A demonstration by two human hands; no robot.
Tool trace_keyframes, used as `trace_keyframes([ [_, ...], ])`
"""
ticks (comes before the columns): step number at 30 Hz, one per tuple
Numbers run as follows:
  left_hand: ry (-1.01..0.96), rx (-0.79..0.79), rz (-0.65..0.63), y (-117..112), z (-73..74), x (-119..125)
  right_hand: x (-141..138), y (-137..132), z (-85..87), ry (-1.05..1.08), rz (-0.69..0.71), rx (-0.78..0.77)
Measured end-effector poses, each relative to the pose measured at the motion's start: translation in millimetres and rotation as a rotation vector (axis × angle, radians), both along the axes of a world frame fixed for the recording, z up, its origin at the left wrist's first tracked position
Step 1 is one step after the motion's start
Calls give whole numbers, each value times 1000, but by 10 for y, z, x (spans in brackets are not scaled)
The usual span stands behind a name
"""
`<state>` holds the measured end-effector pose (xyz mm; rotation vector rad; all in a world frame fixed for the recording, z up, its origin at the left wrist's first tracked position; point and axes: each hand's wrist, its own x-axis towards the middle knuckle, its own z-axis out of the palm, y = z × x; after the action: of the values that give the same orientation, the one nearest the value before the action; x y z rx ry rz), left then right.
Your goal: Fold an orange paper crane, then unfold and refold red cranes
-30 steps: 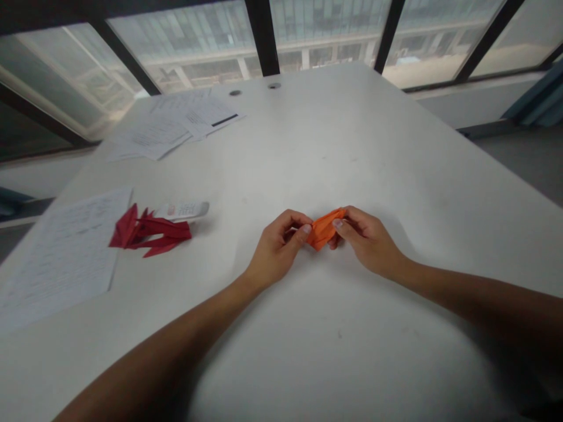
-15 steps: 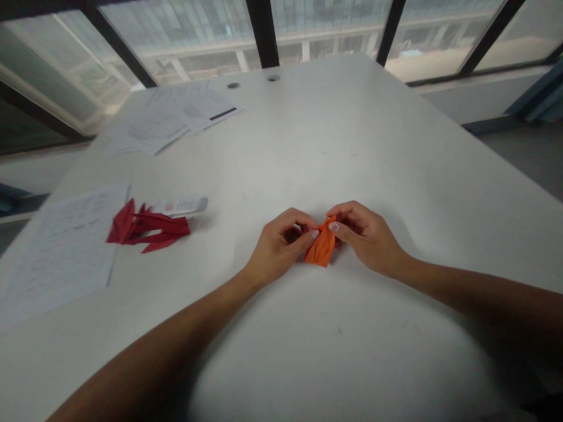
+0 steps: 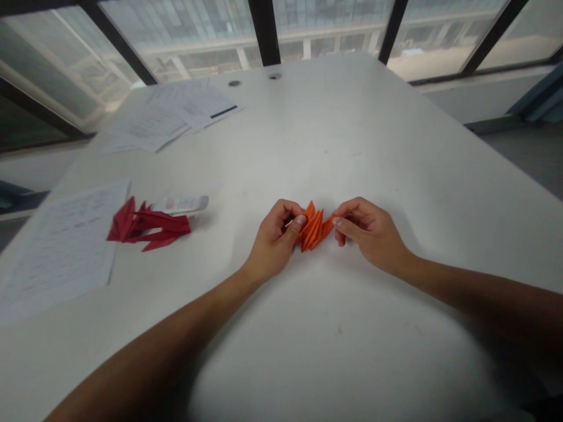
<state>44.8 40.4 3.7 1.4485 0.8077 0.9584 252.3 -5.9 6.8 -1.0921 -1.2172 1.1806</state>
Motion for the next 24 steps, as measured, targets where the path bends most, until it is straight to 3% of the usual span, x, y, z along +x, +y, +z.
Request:
trace_keyframes([
  [12,-245,-151,106,72,-31,10,7,26,-28,37,-68,28],
  [24,-92,-30,24,11,-26,4,-7,-4,-37,71,7,37],
])
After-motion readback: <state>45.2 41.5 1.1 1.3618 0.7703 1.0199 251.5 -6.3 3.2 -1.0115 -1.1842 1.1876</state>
